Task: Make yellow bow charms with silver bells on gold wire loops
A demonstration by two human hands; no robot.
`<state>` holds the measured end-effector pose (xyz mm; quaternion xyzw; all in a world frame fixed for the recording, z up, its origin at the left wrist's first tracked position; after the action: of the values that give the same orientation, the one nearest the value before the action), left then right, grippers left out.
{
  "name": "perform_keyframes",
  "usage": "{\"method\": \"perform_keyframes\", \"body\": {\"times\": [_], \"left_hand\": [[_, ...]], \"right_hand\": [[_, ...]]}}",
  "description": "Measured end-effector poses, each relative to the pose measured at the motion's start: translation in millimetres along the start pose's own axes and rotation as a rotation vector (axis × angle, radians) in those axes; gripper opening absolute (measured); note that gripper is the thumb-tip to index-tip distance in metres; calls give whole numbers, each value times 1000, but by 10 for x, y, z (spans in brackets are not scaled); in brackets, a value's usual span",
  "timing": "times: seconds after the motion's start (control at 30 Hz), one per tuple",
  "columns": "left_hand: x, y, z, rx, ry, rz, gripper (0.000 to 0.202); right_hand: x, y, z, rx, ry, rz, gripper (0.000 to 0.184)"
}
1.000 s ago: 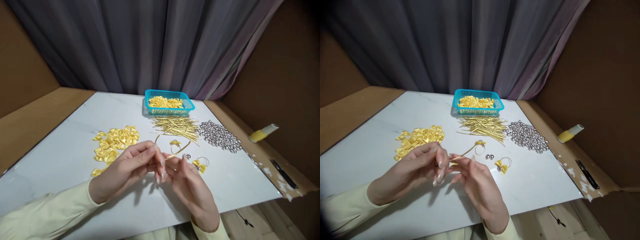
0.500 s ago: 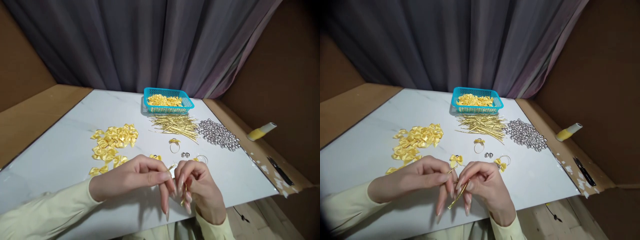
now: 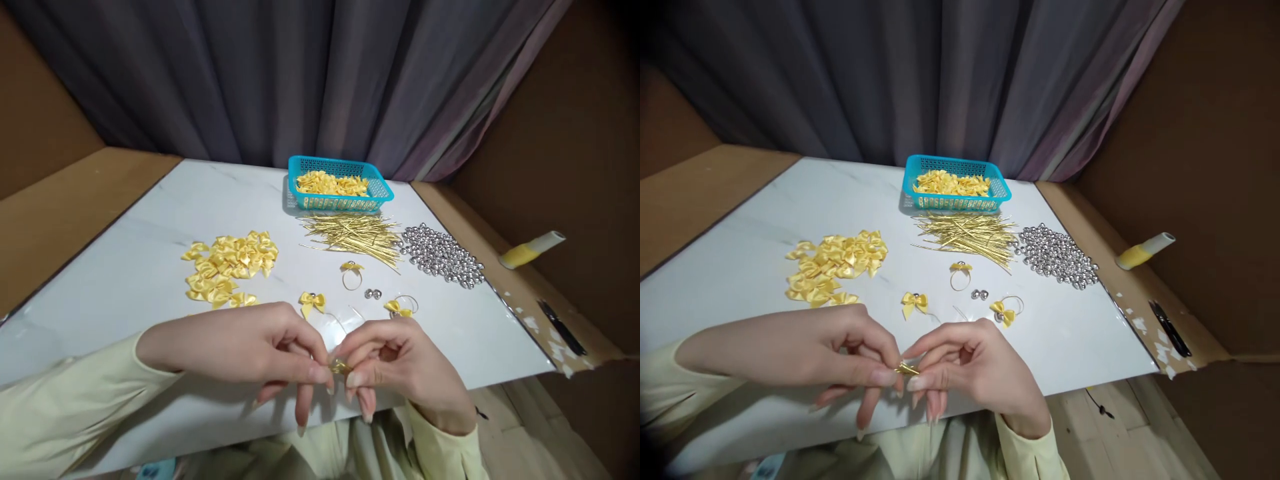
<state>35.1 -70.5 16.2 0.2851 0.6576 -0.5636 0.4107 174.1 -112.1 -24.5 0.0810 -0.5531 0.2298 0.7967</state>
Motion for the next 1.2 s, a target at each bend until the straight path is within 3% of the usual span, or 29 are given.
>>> {"method": "perform_keyframes", "body": {"times": [0.17,0.4,0.63,0.93,1.2], "left_hand": [[42,9,9,36,17,-52,25],[35,16,8,41,114,-69,26],[81,37,3,-30,147,-77,32],[16,-4,-74,-201,216,77,27],[43,18,-38,-108,123,9,26]], "right_hand": [[-85,27,15,20,-3,165,21],[-79,30,39,10,-164,217,22],[-81,23,52,24,-231,251,23],[0,42,-4,-51,-131,132,22],[59,-19,0,-74,-240,102,22]]}}
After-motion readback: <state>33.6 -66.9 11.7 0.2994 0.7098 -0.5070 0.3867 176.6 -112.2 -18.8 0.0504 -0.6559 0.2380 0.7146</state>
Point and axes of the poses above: each hand's wrist, its own y-axis towards the middle knuckle, its own z-axis out of the palm, x = y × z, the point moved 5 cm from there along y, towards the middle knuckle, and after that the axes turned 4 degrees about -y, right-handed, at the moved point
